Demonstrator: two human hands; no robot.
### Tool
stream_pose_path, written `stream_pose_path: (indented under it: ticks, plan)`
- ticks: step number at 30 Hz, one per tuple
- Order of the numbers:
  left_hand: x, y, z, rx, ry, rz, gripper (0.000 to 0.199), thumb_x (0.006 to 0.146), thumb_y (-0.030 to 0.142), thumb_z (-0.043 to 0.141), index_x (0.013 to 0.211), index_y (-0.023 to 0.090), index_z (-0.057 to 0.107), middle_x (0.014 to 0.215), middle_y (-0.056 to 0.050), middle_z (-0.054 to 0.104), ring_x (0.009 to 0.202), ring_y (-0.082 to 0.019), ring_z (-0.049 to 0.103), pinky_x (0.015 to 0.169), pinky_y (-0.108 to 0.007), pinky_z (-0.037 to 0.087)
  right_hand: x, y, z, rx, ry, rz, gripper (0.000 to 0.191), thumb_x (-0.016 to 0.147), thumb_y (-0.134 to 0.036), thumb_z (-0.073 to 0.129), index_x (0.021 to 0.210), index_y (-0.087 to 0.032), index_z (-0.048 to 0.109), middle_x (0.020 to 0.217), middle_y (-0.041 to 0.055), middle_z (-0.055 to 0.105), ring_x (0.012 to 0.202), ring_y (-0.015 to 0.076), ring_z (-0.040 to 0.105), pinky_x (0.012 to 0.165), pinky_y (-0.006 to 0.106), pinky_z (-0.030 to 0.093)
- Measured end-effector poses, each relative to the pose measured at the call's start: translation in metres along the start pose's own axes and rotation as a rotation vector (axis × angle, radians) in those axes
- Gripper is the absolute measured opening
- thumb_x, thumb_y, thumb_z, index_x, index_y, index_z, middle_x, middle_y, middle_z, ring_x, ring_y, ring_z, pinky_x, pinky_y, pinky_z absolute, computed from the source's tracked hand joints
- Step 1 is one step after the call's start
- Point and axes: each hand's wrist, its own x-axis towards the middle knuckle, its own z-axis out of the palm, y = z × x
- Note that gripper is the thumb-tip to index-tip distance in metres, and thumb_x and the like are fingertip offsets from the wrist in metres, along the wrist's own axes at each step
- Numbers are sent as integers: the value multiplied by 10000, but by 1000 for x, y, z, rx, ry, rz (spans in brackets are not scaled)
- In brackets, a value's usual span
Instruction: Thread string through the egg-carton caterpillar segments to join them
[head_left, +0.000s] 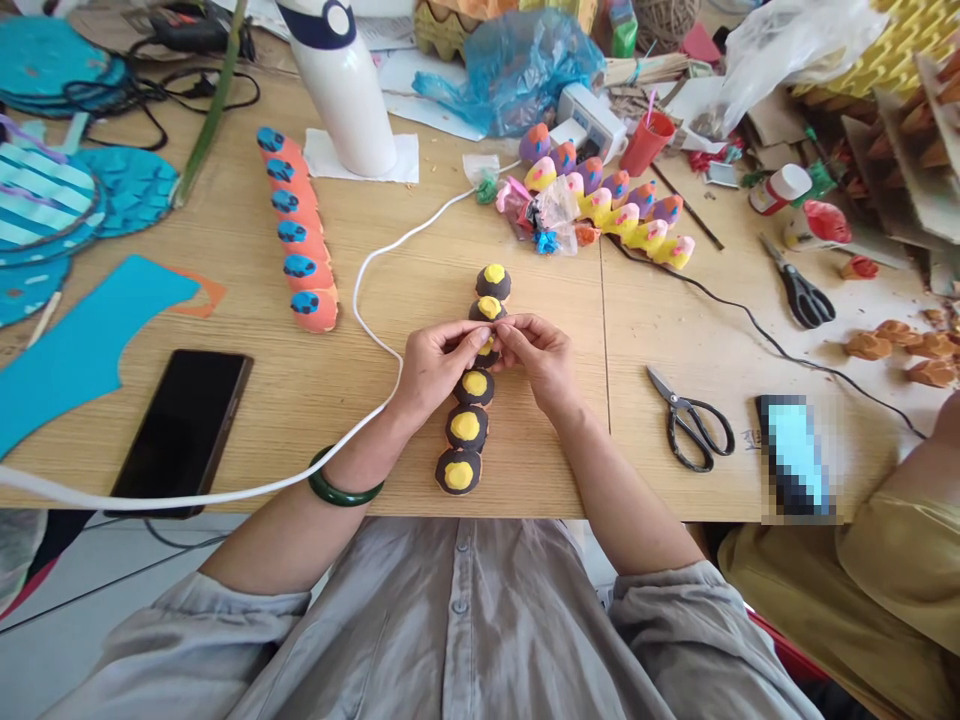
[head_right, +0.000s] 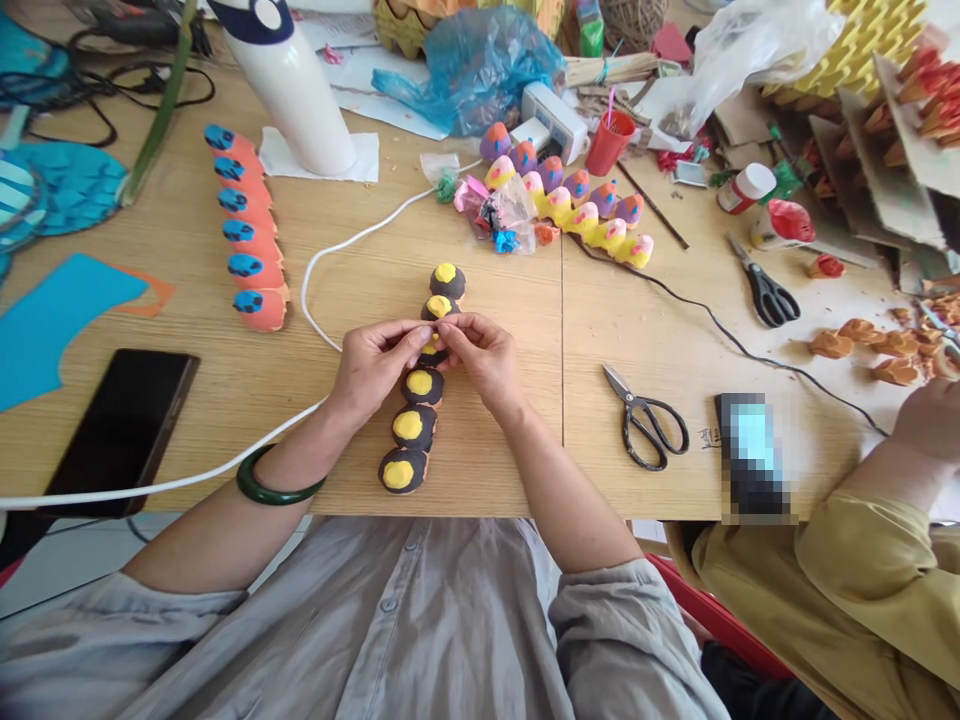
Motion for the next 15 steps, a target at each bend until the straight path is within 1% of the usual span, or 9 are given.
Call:
stream_pose_path:
  ticks: [3,6,9,15]
  plan:
    - [0,2,0,9,2,3,321,881,459,730,942,166,845,597,7,603,550,-102,499,529,-217,409,0,-1,0,-24,8,-17,394,738,-559,851,832,-204,707,688,-45,655,546,67,515,557,228,574]
    - [0,2,0,9,11,5,321,881,452,728,955,163,847,597,7,604,548,-100,494,528,-218,408,-1,-1,1,-37,4,-38,386,749,-554,844,860,-208,716,717,-37,665,568,72,535,572,230,579]
    - [0,1,-1,13,6,10,314,890,443,725,974,166,847,601,11,603,551,-97,494,534,-215,409,-2,0,2,-35,4,-47,396,724,-543,866,879,-210,720,710,-39,657,596,81,558,571,225,573]
    - [-2,2,0,30,-4,-1,300,890,432,720,951,169,851,572,21,563,549,-99,480,537,-221,403,-1,-1,2,-113,34,-76,403,744,-565,841,838,-206,683,675,-40,627,606,86,568,535,210,524]
